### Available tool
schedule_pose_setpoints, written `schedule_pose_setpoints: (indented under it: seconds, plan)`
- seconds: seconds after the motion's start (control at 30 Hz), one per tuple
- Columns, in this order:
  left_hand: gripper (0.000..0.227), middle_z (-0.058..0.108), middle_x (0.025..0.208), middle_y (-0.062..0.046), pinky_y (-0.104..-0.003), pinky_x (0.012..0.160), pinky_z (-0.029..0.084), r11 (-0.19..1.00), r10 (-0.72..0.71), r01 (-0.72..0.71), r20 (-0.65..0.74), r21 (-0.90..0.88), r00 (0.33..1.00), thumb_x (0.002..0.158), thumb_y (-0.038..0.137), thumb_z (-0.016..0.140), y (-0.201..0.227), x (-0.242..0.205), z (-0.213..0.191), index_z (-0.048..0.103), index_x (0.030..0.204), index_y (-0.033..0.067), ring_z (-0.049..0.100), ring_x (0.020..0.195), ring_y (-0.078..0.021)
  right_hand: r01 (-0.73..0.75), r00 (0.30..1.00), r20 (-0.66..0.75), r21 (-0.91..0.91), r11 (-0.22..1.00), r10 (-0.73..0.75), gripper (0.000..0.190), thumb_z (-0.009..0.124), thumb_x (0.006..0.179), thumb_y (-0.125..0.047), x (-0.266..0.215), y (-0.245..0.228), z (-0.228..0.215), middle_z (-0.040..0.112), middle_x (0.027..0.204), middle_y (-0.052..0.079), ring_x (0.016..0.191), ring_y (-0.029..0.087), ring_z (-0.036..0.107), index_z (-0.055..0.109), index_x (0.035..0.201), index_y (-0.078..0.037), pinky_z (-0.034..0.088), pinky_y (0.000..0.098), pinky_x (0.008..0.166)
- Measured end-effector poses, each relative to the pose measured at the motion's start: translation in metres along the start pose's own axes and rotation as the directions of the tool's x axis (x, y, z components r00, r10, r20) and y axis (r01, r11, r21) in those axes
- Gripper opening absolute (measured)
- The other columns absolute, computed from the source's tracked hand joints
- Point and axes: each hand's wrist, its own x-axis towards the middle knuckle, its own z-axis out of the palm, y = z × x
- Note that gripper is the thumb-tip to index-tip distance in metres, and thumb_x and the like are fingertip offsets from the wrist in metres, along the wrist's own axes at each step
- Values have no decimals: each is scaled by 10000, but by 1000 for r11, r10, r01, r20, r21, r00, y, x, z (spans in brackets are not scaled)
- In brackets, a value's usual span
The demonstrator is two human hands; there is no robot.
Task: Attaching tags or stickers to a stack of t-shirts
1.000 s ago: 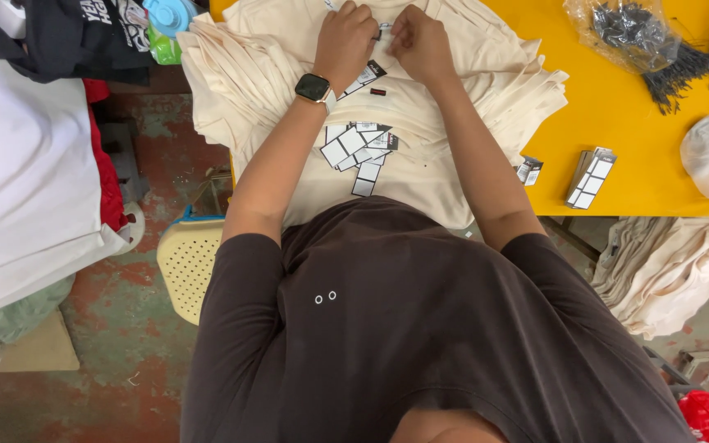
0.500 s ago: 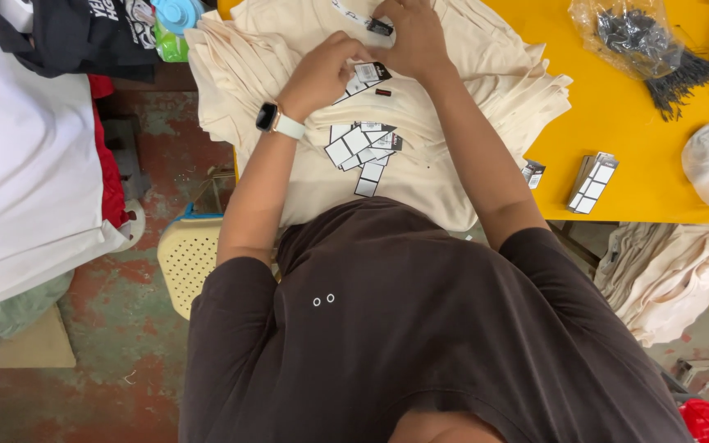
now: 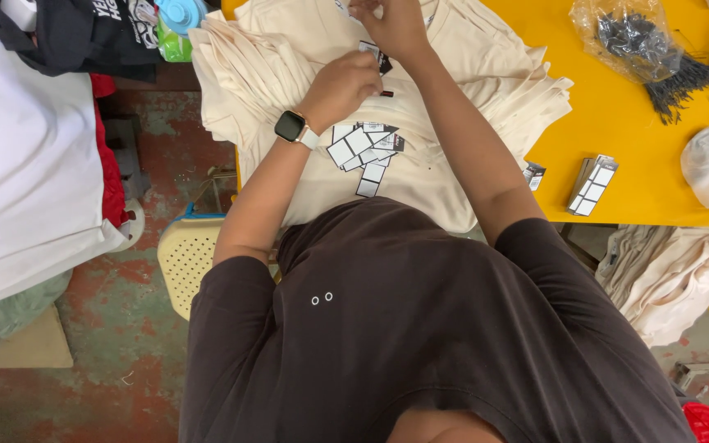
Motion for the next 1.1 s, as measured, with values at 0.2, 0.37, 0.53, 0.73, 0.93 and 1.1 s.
schedule_pose_setpoints:
  seconds: [0.2, 0.37, 0.53, 0.73, 0.93, 1.1]
  plan:
    - [85, 713, 810, -36, -262, 715, 554, 740, -454, 152, -320, -656, 831, 942, 105, 739, -11, 10, 2, 670, 894, 90, 650, 762, -127, 68, 988, 104, 360, 930, -113, 246, 584, 979, 95, -17, -34, -33, 755, 998, 84, 945, 195, 698, 783, 1083, -8, 544, 302, 825]
    - [35, 762, 830, -126, -274, 664, 636, 628, -472, 64, -314, -775, 824, 945, 55, 712, -15, 11, 6, 696, 943, 25, 735, 785, -162, 237, 971, -37, 210, 949, -234, 334, 615, 933, 145, -45, -56, -49, 709, 984, 104, 938, 253, 621, 778, 1169, -26, 492, 351, 823]
    - [22, 762, 853, -123, -274, 692, 645, 584, -461, 54, -276, -810, 843, 954, 39, 716, -13, 10, 5, 707, 943, 22, 746, 810, -164, 288, 955, -122, 190, 939, -269, 270, 615, 972, 103, -56, -72, -56, 671, 928, 64, 959, 239, 575, 710, 1182, -38, 481, 357, 861]
    - [48, 766, 859, -138, -279, 683, 640, 618, -417, 41, -283, -785, 864, 962, 68, 713, -9, 10, 1, 710, 957, 20, 725, 783, -171, 286, 955, -139, 184, 940, -263, 259, 630, 976, 94, -58, -73, -53, 669, 936, 69, 969, 234, 572, 711, 1169, -58, 495, 348, 852]
    - [98, 761, 866, -74, -269, 727, 645, 639, -436, 123, -226, -759, 871, 984, 108, 657, 5, 11, -4, 713, 934, 44, 708, 842, -136, 394, 917, -111, 88, 915, -384, 322, 570, 902, 170, -60, -78, -56, 653, 924, 96, 905, 264, 521, 705, 1131, -12, 487, 355, 765]
    - [142, 763, 880, -14, -243, 700, 542, 642, -467, 226, -139, -732, 873, 1007, 145, 627, 5, 6, -2, 694, 885, 116, 716, 764, -125, 475, 879, -71, 34, 879, -472, 298, 497, 912, 161, -63, -77, -57, 595, 850, 75, 846, 275, 499, 682, 1065, -15, 448, 367, 738]
